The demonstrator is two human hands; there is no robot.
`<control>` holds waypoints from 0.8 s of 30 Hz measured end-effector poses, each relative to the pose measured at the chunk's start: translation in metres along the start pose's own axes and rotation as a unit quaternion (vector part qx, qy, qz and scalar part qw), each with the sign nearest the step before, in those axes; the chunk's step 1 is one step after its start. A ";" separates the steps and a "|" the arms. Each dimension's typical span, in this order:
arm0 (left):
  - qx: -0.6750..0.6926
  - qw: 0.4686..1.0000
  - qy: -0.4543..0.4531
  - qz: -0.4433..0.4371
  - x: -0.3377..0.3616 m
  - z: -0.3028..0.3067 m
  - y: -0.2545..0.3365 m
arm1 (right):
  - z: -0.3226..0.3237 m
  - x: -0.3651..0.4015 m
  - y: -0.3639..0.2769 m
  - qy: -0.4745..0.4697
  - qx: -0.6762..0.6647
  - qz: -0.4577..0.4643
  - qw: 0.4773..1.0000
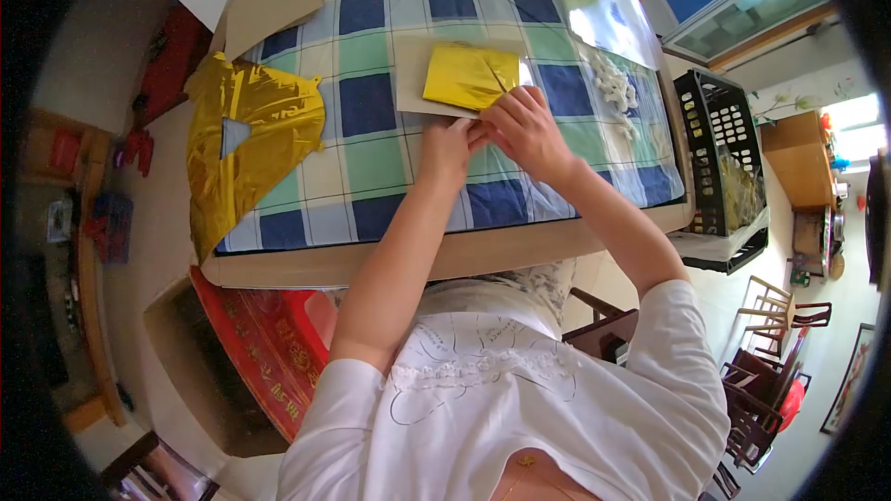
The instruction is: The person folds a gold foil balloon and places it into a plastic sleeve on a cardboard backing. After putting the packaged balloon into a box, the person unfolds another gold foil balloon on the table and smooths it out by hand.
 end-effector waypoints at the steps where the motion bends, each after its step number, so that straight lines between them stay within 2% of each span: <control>1: 0.011 1.000 -0.007 0.005 0.003 0.001 -0.003 | -0.003 0.000 0.003 -0.006 0.009 -0.001 1.000; 9: 0.015 1.000 0.003 0.017 0.034 0.012 0.002 | -0.014 0.004 0.000 -0.040 0.005 -0.020 0.999; 12: -0.002 0.999 -0.030 0.035 0.047 0.022 0.002 | -0.014 0.013 -0.010 -0.057 -0.005 -0.024 0.998; 15: -0.173 0.962 -0.139 0.159 0.084 0.022 0.017 | -0.013 0.029 -0.012 -0.045 -0.014 -0.018 0.999; 16: -0.284 0.935 -0.160 0.141 0.094 0.019 0.028 | -0.012 0.036 -0.012 -0.035 -0.017 -0.015 0.999; 17: -0.409 0.889 -0.203 -0.034 0.093 0.010 0.045 | -0.008 0.041 -0.011 -0.023 -0.019 -0.037 0.999; 18: -0.514 0.798 -0.236 -0.209 0.099 -0.004 0.060 | -0.002 0.046 -0.010 -0.011 -0.021 -0.058 0.998; 19: -0.592 0.666 -0.256 -0.375 0.111 -0.019 0.071 | 0.005 0.049 -0.009 0.003 -0.021 -0.077 0.997; 20: -0.573 0.647 -0.293 -0.409 0.111 -0.023 0.064 | 0.005 0.057 -0.004 0.002 -0.027 -0.109 0.994; 24: -0.623 0.584 -0.309 -0.418 0.108 -0.023 0.042 | 0.017 0.072 -0.002 -0.006 0.006 -0.174 0.985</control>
Point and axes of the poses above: each hand's wrist, its own x-axis away from the middle knuckle, its own z-axis out of the back of the hand, y = z × x, the point moved 7 cm from there along -x, towards the middle knuckle, and after that the axes turned 14 degrees about -z, right-handed, at the moved point
